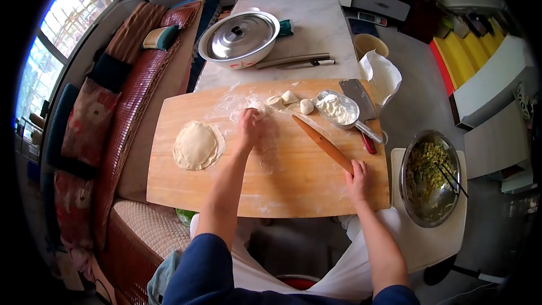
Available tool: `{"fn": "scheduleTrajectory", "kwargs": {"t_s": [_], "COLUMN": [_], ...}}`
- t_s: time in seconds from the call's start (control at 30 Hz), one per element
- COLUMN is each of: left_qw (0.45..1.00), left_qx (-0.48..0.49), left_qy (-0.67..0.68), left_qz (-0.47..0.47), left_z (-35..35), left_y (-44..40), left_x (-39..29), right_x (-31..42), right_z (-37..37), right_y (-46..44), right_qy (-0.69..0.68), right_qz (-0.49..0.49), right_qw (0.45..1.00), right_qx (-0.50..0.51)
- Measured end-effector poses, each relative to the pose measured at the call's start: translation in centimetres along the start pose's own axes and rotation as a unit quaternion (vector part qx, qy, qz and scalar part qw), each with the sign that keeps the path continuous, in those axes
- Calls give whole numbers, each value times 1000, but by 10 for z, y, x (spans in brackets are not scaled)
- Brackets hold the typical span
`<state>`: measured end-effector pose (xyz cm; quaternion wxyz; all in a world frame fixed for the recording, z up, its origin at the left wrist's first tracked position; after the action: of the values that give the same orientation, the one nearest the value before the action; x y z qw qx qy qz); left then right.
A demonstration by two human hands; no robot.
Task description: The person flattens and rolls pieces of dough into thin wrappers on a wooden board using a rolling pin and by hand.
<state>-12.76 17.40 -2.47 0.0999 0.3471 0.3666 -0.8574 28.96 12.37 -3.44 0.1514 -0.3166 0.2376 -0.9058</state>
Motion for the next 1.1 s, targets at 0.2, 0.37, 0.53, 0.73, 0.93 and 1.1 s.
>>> {"fn": "scheduleTrajectory", "kwargs": {"t_s": [0.2, 0.37, 0.53, 0.73, 0.93, 1.1], "left_qw": [980, 951, 946, 958, 939, 935], "left_qx": [39, 143, 232, 282, 249, 226], "left_qy": [-188, -275, -218, 21, -234, -269], "left_qz": [45, 16, -61, 37, -24, -53], "left_z": [-29, -53, -15, 48, 7, 8], "left_y": [-14, 9, 87, 147, 141, 146], "left_x": [7, -24, -79, -112, -130, -143], "right_x": [-1, 3, 4, 2, 4, 3], "right_z": [-3, -2, -2, -2, 1, -2], "right_y": [1, 1, 2, -1, -2, 0], "right_qy": [-7, -37, -40, -2, 7, 3], "right_qz": [-5, -8, -18, -19, -23, -20], "right_qw": [1000, 999, 999, 1000, 999, 1000], "right_qx": [10, -5, -6, 9, 24, 17]}}
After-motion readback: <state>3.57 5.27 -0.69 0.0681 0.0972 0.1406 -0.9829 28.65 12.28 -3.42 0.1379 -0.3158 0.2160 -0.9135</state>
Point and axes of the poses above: each hand's wrist, its own y-axis away from the middle knuckle, its own z-axis out of the back of the hand, x = y × z, the point moved 2 cm from there along -y, towards the middle knuckle, and after that the axes turned 9 degrees about -x, right-handed, at the moved point
